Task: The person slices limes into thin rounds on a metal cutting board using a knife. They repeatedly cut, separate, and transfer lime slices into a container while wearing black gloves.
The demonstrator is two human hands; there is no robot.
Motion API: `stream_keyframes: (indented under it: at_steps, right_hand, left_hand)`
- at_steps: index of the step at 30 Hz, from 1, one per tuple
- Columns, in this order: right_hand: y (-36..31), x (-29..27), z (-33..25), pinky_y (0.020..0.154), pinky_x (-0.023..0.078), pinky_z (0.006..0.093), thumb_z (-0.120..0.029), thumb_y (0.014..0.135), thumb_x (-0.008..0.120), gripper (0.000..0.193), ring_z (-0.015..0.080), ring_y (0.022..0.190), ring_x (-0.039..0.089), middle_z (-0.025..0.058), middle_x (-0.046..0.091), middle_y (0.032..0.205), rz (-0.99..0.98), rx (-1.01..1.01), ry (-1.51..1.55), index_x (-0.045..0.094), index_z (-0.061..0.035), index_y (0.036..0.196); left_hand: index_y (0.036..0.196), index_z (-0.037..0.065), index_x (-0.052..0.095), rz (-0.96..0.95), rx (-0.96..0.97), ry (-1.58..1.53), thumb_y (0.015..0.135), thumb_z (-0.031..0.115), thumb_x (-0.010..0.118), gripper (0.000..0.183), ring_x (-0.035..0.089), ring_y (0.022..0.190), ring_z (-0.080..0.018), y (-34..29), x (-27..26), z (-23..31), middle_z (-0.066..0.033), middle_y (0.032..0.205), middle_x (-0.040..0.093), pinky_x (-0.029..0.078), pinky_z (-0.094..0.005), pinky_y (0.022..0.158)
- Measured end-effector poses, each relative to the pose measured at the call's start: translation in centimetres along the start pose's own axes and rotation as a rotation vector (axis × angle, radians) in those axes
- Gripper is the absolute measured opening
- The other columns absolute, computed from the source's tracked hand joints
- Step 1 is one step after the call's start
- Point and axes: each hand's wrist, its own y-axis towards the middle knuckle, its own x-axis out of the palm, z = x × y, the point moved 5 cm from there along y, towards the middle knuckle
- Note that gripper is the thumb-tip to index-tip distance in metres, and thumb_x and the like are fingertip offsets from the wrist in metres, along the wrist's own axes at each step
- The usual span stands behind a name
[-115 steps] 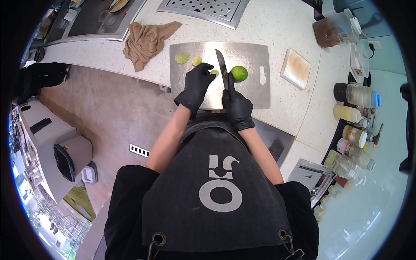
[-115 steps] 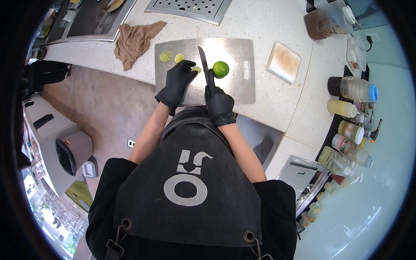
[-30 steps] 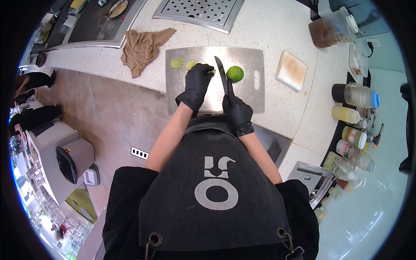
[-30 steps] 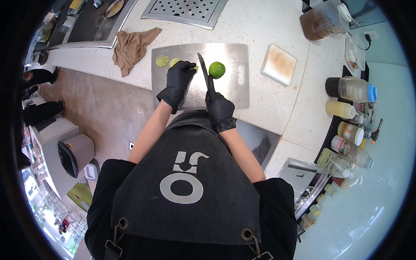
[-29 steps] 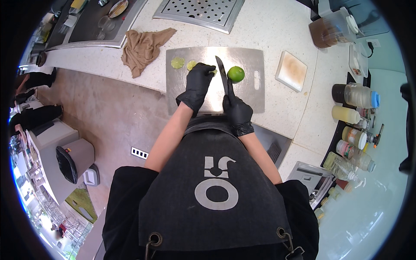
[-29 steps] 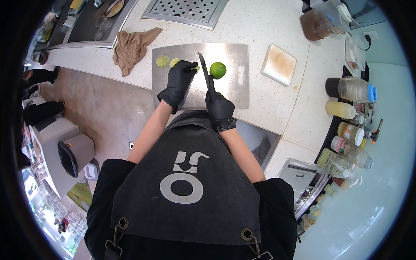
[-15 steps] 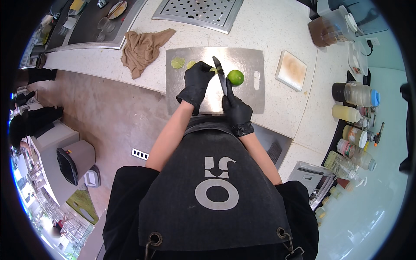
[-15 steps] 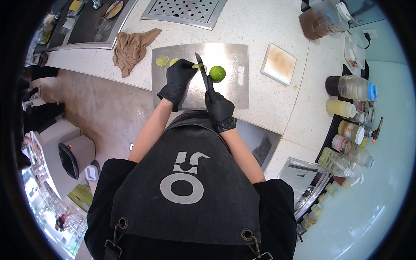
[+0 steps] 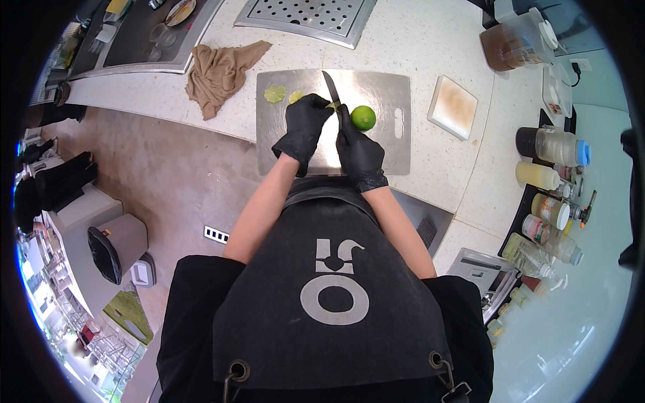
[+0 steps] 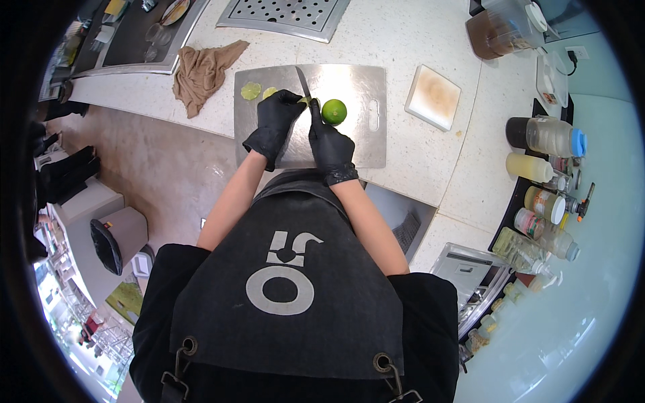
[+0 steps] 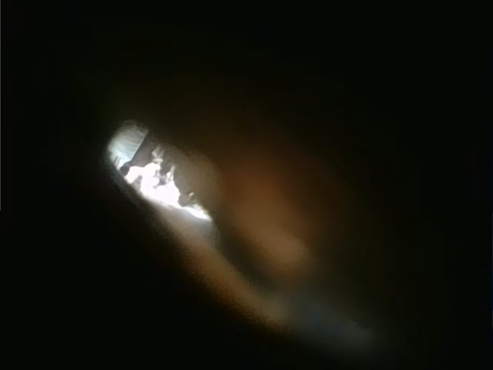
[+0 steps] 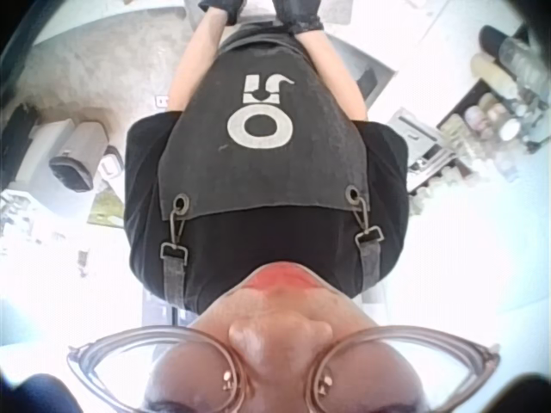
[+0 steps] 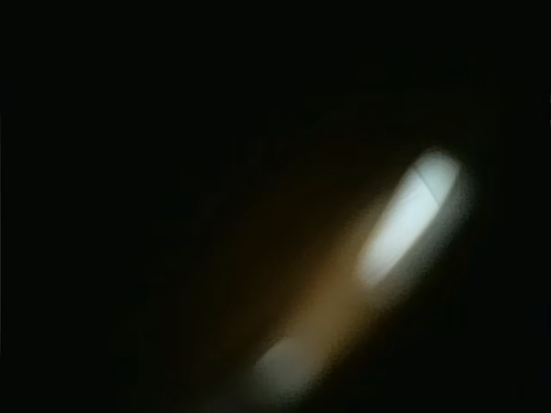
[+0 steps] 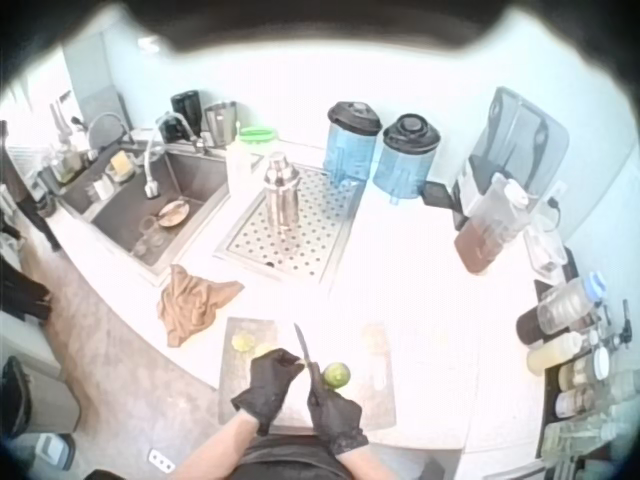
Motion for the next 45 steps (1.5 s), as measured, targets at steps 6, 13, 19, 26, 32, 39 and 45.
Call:
stream_keyframes:
  at_steps: [6, 13, 19, 26, 32, 39, 45]
  right_hand:
    - [-2.7, -0.2, 0.8, 0.038, 0.042, 0.0401, -0.026, 0.087, 0.057, 0.065, 0.0256, 0.040, 0.056, 0.0069, 0.057, 0.052, 0.032, -0.020, -0.132, 0.033, -0.0294, 0.147]
    - [-3.7, 0.2, 1.1, 0.037, 0.042, 0.0405, -0.025, 0.090, 0.055, 0.065, 0.0256, 0.040, 0.056, 0.0083, 0.059, 0.055, 0.045, 0.042, -0.084, 0.027, -0.0264, 0.149]
    - [-2.5, 0.5, 0.6, 0.040, 0.042, 0.0424, -0.027, 0.090, 0.055, 0.067, 0.0276, 0.043, 0.057, 0.0088, 0.060, 0.057, -0.033, 0.103, -0.099, 0.025, -0.0288, 0.150]
    - [-3.0, 0.1, 0.8, 0.041, 0.043, 0.0430, -0.027, 0.090, 0.055, 0.066, 0.0282, 0.044, 0.057, 0.0094, 0.060, 0.057, 0.018, 0.081, -0.059, 0.028, -0.0278, 0.149]
    - [-3.1, 0.5, 0.9, 0.039, 0.045, 0.0407, -0.027, 0.091, 0.054, 0.064, 0.0263, 0.043, 0.058, 0.0074, 0.061, 0.060, 0.066, 0.046, -0.067, 0.027, -0.0274, 0.149]
    - [-3.3, 0.0, 0.6, 0.041, 0.044, 0.0406, -0.026, 0.085, 0.062, 0.060, 0.0256, 0.044, 0.058, 0.0076, 0.059, 0.055, 0.127, 0.039, -0.012, 0.043, -0.0289, 0.142]
    - [-3.3, -0.3, 0.5, 0.042, 0.045, 0.0402, -0.025, 0.085, 0.062, 0.060, 0.0250, 0.044, 0.058, 0.0080, 0.058, 0.053, 0.140, 0.001, -0.012, 0.043, -0.0294, 0.142]
  left_hand:
    - [0.093, 0.005, 0.070, 0.064, 0.084, -0.005, 0.078, 0.015, 0.071, 0.018, 0.066, 0.077, -0.0255, -0.6, 0.5, 0.1, -0.0114, 0.084, 0.069, 0.052, -0.0340, 0.071]
    - [0.098, 0.010, 0.068, 0.087, 0.405, 0.269, 0.083, 0.011, 0.064, 0.016, 0.061, 0.085, -0.0307, -1.9, 1.6, 2.0, -0.0106, 0.091, 0.063, 0.050, -0.0401, 0.074]
    - [0.100, 0.009, 0.069, 0.053, 0.415, 0.172, 0.081, 0.010, 0.066, 0.019, 0.064, 0.083, -0.0273, -2.4, 1.9, 0.9, -0.0096, 0.091, 0.066, 0.051, -0.0353, 0.074]
    - [0.096, 0.003, 0.070, -0.143, -0.090, -0.204, 0.081, 0.016, 0.073, 0.020, 0.064, 0.079, -0.0121, -1.2, 0.3, -0.8, -0.0071, 0.086, 0.071, 0.050, -0.0255, 0.072]
    - [0.095, 0.003, 0.070, -0.094, -0.107, -0.044, 0.077, 0.019, 0.075, 0.024, 0.065, 0.078, -0.0127, -0.3, 0.3, -0.7, -0.0076, 0.086, 0.071, 0.050, -0.0258, 0.071]
    - [0.093, 0.004, 0.070, -0.091, -0.114, -0.032, 0.074, 0.021, 0.077, 0.026, 0.067, 0.076, -0.0156, 0.2, 0.3, -1.0, -0.0088, 0.085, 0.072, 0.051, -0.0269, 0.071]
    - [0.093, 0.004, 0.071, -0.096, -0.129, -0.039, 0.073, 0.021, 0.077, 0.026, 0.068, 0.077, -0.0159, 0.1, 0.0, -0.7, -0.0088, 0.086, 0.072, 0.052, -0.0273, 0.071]
